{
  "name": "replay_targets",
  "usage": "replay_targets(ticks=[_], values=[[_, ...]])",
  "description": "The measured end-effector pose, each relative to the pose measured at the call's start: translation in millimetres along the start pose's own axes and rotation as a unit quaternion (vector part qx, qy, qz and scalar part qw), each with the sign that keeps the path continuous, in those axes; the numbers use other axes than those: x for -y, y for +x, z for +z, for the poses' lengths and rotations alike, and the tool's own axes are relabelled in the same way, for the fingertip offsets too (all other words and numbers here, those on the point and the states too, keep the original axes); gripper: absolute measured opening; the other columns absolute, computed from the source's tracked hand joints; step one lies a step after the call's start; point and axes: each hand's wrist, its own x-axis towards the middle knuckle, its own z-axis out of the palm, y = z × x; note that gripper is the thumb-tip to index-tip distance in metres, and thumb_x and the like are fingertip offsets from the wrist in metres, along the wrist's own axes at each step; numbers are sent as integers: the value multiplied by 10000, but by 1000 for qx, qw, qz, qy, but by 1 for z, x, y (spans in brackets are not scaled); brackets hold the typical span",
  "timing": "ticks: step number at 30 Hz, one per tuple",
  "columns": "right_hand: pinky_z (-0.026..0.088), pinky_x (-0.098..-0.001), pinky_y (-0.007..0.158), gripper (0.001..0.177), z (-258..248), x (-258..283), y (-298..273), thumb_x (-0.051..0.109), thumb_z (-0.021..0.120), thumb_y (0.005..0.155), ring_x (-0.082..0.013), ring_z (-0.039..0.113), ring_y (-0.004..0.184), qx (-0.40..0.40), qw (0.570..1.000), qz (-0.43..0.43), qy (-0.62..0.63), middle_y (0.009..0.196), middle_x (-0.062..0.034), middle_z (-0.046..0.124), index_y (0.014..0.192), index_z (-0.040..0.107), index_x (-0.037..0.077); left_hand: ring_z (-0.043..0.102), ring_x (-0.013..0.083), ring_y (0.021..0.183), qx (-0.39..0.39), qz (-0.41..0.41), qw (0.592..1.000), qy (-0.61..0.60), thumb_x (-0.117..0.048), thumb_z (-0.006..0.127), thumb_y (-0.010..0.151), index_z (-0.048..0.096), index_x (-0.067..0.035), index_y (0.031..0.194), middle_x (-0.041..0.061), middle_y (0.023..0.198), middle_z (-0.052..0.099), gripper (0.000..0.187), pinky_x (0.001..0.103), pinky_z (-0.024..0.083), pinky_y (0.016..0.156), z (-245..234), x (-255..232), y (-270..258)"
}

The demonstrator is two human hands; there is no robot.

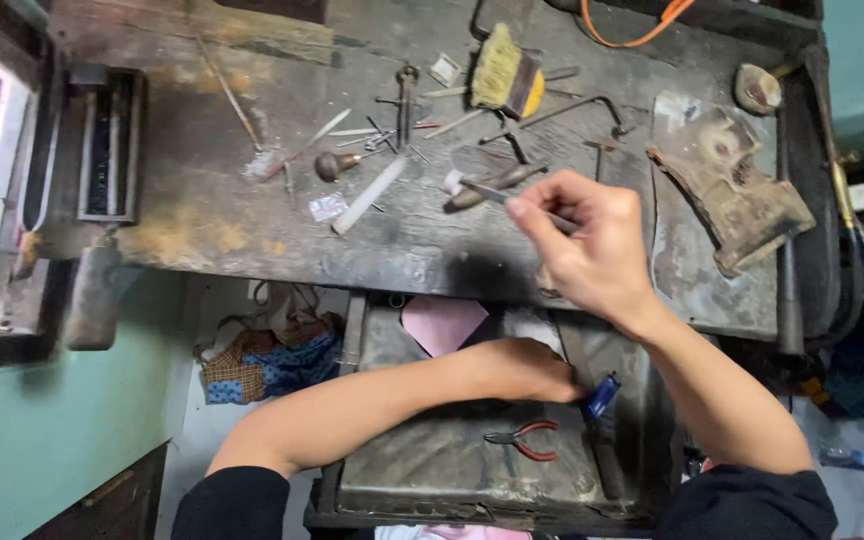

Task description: A person uses a blowtorch and tweezers to solder a small jewelry component on a workbench.

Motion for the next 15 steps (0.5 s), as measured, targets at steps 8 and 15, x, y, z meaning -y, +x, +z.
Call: replay_targets(ticks=[8, 15], values=[[463, -264, 517, 114, 65, 22, 49, 36, 723, 945, -153, 553, 498, 34, 992, -114, -52, 595, -58, 628, 833, 706, 50, 761, 326, 785, 14, -3, 995, -100, 7, 540, 927, 608, -118, 1021, 73, 863, 706, 170, 463, 625, 673, -11, 1, -2], [419, -337, 502, 160, 112, 25, 135, 63, 696, 1003, -154, 539, 537, 46, 949, -268, -159, 674, -61, 650, 856, 653, 17, 695, 351, 621, -13, 29, 996, -82, -5, 593, 837, 521, -91, 1077, 83, 686, 662, 264, 544, 504, 486, 45, 12, 22]])
